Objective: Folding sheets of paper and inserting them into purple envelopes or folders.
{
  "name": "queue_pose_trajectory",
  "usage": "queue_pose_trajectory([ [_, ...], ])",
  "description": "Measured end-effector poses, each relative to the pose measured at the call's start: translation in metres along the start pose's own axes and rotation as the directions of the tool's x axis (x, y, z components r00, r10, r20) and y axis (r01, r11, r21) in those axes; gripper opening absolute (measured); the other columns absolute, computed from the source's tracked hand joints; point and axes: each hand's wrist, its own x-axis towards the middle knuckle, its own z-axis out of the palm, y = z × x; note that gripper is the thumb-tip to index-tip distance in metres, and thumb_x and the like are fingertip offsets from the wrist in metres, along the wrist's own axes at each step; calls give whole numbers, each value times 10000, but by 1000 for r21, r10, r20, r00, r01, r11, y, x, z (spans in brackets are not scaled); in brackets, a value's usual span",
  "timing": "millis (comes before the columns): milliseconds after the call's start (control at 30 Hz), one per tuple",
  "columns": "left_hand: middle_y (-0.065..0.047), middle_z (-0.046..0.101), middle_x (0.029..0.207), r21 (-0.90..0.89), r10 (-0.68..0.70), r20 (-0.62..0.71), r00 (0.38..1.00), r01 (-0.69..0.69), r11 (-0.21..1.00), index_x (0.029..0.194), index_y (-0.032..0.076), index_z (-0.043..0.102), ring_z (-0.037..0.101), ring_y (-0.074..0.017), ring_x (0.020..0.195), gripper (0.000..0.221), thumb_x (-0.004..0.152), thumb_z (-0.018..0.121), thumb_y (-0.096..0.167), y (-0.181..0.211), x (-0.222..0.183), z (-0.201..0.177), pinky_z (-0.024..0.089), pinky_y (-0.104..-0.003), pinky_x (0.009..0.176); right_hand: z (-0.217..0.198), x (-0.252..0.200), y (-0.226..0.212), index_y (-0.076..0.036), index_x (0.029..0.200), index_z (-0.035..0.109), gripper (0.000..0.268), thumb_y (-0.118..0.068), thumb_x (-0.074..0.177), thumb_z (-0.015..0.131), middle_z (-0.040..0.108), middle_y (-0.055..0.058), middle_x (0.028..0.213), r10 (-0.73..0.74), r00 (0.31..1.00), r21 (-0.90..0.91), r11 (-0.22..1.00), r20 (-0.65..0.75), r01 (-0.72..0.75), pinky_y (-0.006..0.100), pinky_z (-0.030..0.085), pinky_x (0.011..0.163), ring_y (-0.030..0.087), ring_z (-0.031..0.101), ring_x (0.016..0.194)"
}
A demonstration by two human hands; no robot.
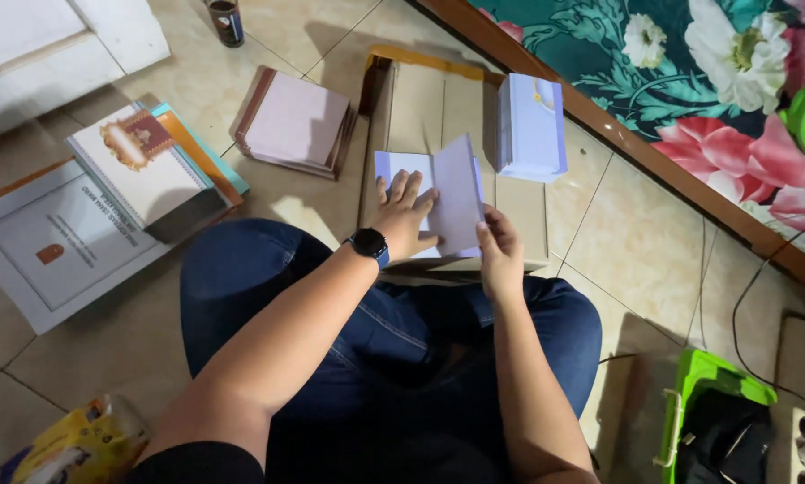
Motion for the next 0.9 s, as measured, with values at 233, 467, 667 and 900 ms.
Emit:
queue_pose_trajectory([
  [233,-141,102,1715,9,-11,-29,1000,11,1000,1623,219,295,-16,-356,1582,806,934,587,519,-18,31,35,-41,-633,1235,8,-16,-6,64,1499,452,571,-318,1134,236,440,323,1531,22,955,4,1000,294,-24,631,312,1164,477,318,1457],
  [467,-131,640,1336,-398,-42,-555,831,-221,890,1420,176,513,612,-324,1257,440,1001,379,168,-38,52,40,402,-492,1134,26,-15,-31,1,1460,547,422,-132,1074,443,532,210,1513,-104,868,-476,802,486,362,551,309,1205,456,348,1478],
  [667,-239,408,1578,24,148,-755,638,-198,980,1540,63,428,370,-447,1460,663,895,561,140,-26,35,22,347,-619,1130,28,-10,-18,40,1417,579,415,-122,1036,553,564,232,1473,-186,814,-539,666,550,516,499,362,1190,428,475,1408],
  [900,-165,273,1660,88,-2,-396,918,40,995,1552,83,396,160,-372,1553,595,1027,419,361,-28,49,49,68,-623,1250,16,6,1,-6,1520,484,540,-44,984,542,480,228,1556,-125,729,-611,462,673,643,523,390,1154,465,432,1423],
])
